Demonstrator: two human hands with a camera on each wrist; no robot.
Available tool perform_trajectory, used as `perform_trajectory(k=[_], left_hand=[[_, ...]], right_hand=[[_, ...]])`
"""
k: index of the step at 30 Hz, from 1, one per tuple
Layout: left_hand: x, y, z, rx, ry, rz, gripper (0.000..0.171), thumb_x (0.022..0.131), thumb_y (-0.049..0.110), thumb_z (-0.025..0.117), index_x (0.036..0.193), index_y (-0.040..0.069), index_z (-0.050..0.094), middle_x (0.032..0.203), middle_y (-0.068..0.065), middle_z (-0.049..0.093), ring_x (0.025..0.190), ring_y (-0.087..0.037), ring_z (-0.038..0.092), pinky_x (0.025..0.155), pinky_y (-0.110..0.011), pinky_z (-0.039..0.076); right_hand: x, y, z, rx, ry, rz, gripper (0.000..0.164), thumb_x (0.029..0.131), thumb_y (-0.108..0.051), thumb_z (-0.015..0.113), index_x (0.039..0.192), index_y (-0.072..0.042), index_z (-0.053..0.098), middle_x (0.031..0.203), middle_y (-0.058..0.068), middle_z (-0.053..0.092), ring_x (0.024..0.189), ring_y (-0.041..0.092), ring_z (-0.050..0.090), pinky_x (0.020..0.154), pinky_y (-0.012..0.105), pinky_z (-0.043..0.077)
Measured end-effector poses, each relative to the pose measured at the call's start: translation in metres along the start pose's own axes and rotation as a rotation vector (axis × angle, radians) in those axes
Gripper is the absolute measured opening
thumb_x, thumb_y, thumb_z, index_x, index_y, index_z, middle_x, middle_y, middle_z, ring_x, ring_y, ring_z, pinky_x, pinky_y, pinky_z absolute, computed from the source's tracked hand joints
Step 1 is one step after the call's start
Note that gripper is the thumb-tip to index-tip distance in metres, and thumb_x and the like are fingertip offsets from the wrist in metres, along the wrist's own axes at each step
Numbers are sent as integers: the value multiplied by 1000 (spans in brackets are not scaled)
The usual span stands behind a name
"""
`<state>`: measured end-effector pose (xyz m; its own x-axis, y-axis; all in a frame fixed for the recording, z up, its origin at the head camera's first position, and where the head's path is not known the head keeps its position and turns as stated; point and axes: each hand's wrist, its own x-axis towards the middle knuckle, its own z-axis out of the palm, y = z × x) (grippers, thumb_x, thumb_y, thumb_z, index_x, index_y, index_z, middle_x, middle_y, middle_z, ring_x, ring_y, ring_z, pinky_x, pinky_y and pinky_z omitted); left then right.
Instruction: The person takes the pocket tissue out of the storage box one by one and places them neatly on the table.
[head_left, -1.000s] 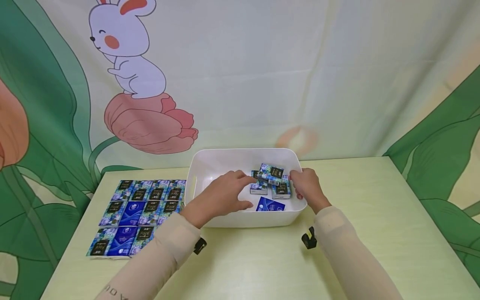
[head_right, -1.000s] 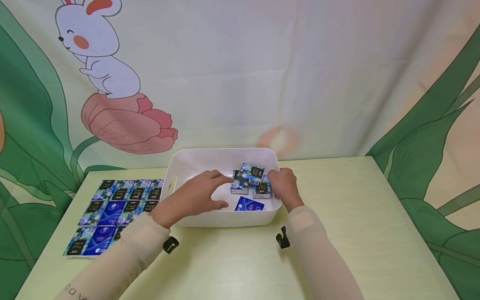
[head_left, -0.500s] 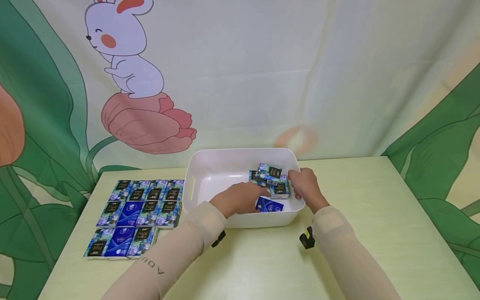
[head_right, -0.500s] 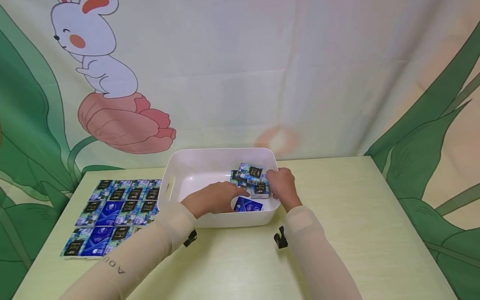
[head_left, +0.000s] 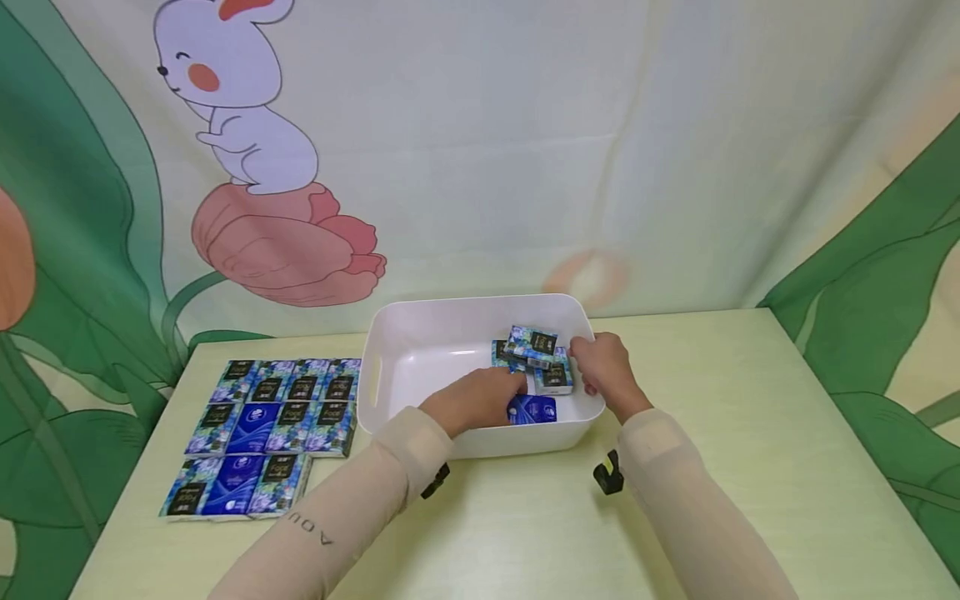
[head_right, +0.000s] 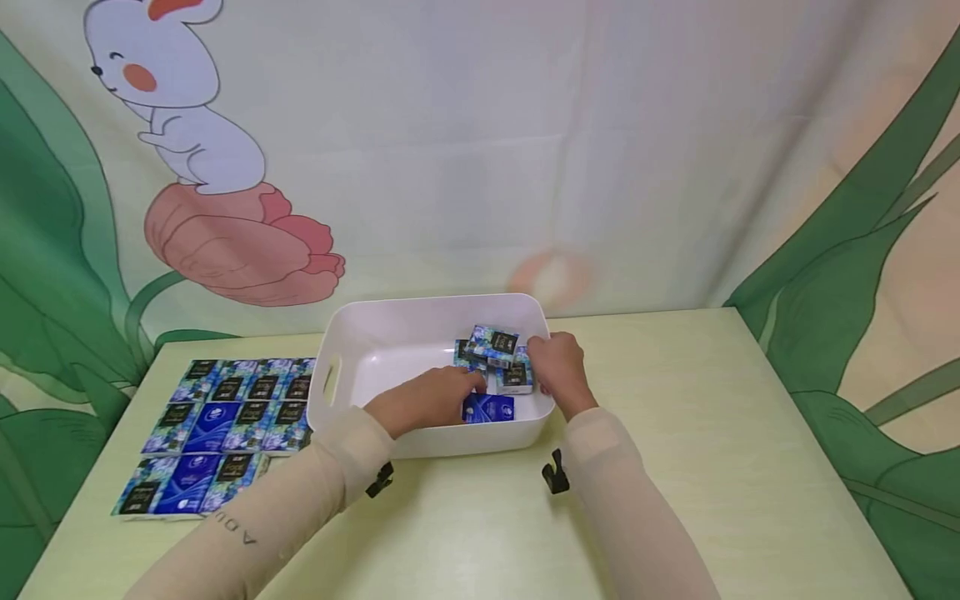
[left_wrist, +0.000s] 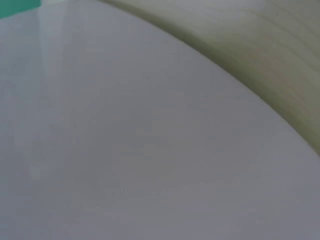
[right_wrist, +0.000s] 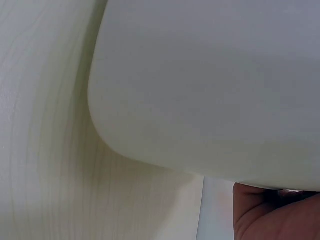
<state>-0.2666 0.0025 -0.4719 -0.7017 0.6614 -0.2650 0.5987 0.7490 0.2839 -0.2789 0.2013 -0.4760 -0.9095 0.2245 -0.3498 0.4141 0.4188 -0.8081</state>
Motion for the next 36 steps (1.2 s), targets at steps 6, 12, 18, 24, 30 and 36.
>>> perform_trajectory(k=[6,12,18,24,30,36], left_hand=[[-21,-6,-26,-27,139,-71,58,81,38,81,126,5,65,108,-5,69,93,-17,62,85,-33,52],[-60,-4,-51,-54,295,-99,57,81,42,77,123,4,66,106,-4,69,91,-18,62,83,-36,52],[-108,-4,-66,-129,449,-136,58,82,46,78,123,6,68,102,-1,69,88,-17,62,75,-36,53],[-150,-7,-65,-169,575,-236,60,79,49,80,123,9,67,98,1,68,87,-18,60,72,-37,52],[-185,-11,-53,-187,662,-349,60,79,48,81,121,9,67,96,-2,67,83,-20,59,67,-36,50],[-213,-17,-39,-215,718,-469,62,80,51,80,123,8,67,99,-6,70,83,-21,64,69,-40,52]], right_hand=[[0,-3,4,-13,-14,-14,31,91,-19,48,103,4,64,60,1,45,43,11,39,41,24,37],[-1,-5,2,-26,-13,-9,29,93,-19,47,103,3,63,60,2,45,42,11,39,42,24,37],[-3,-7,2,-28,-27,14,27,95,-20,47,104,2,60,64,4,46,44,12,40,43,24,38],[-3,-6,2,-30,-24,18,28,96,-20,46,106,2,59,68,5,48,46,11,40,44,24,37],[-2,-4,2,-25,-25,23,29,96,-20,46,107,2,60,66,4,47,45,11,40,43,24,37],[-1,-3,1,-13,-33,30,29,96,-21,46,108,2,59,66,4,47,45,11,40,43,24,38]])
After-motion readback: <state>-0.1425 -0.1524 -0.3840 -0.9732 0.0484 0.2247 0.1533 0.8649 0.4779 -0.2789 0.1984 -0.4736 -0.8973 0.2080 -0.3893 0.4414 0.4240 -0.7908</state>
